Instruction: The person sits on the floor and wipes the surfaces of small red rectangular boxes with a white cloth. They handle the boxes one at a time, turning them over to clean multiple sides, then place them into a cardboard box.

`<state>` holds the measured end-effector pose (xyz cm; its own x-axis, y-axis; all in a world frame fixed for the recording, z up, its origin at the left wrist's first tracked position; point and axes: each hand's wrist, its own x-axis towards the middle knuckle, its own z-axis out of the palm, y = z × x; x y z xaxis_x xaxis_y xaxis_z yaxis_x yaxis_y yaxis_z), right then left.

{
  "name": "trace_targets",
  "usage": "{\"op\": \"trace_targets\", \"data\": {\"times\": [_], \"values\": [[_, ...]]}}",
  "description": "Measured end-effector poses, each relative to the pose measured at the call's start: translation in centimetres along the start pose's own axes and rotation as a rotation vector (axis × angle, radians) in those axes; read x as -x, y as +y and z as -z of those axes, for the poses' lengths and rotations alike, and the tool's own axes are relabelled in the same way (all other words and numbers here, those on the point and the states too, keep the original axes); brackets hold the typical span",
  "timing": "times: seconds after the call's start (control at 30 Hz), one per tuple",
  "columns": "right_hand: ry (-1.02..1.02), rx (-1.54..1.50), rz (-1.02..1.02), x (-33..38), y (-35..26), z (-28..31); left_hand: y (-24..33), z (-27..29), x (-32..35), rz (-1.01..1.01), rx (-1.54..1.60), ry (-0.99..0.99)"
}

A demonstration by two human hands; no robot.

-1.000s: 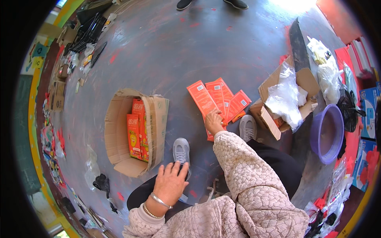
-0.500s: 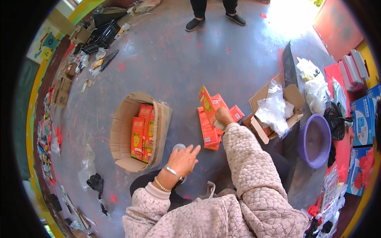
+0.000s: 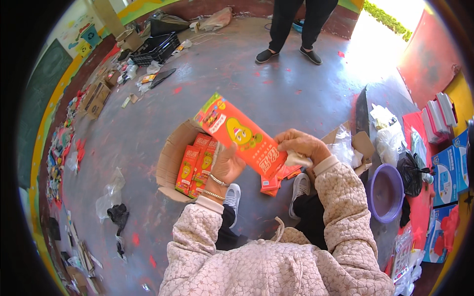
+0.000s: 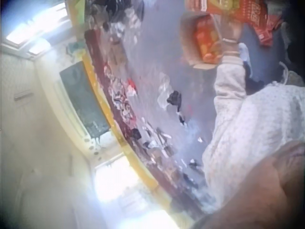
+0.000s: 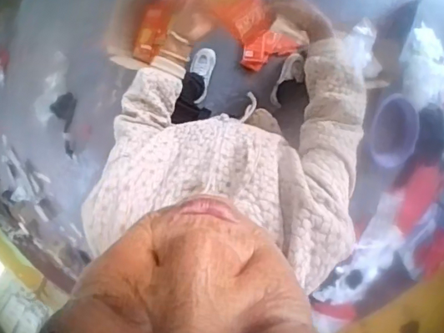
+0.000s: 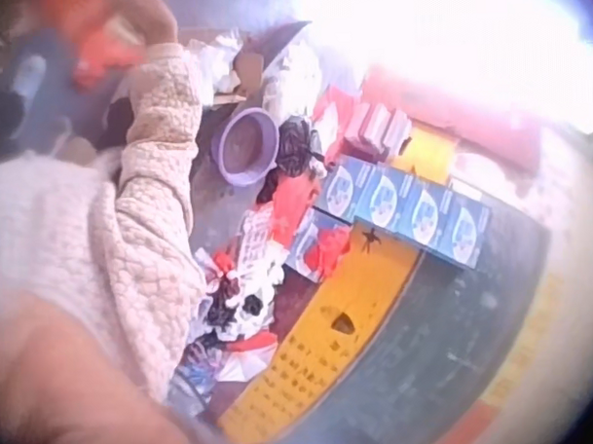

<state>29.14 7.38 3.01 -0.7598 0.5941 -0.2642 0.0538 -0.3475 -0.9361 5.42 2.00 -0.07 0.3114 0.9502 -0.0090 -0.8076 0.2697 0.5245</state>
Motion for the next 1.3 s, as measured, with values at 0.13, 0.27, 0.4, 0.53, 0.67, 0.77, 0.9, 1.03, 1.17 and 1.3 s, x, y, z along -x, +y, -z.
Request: {"op": "trace_targets", "data": {"times": [0.13,0.27,0.4,0.53,0.67,0.77,0.9,1.03,1.17,1.3], "values": [[0.263,0.339,0.022,0.5,-0.1,-2.5,0.4,-1.1,-0.2,-0.014,0.1,-0.021],[0.831,0.617,0.422,1.6,-0.8,-5.2,1.1,0.6,0.1,-0.012,0.278,0.089],[0.908,0.913,0.708,-0.4,2.2,-10.2,0.3,-0.4,-0.3,0.059,0.363,0.068],[0.853,1.159,0.673,-1.2,2.0,-10.3,-0.1,-1.9,0.2,0.011,0.314,-0.015],[1.262,1.124,0.557,-1.2,1.3,-3.3,-1.2,-1.2,0.4,0.101,0.085,0.026],[1.275,0.897,0.695,-1.3,-0.1,-4.0,-1.0,-1.2,0.8,0.205,0.076,0.045],[0.838,1.124,0.847,-1.8,1.9,-12.4,-1.0,-1.8,0.7,0.244,0.236,-0.096],[0.692,1.268,0.812,-2.1,3.1,-11.7,-1.6,-4.3,2.1,0.336,-0.076,-0.126],[1.014,1.373,0.772,-2.9,1.5,-5.7,-2.1,-6.2,3.3,0.462,-0.16,-0.041],[1.439,1.219,0.523,-2.7,1.1,0.4,-3.0,-3.3,3.0,0.714,-0.037,-0.113]]}}
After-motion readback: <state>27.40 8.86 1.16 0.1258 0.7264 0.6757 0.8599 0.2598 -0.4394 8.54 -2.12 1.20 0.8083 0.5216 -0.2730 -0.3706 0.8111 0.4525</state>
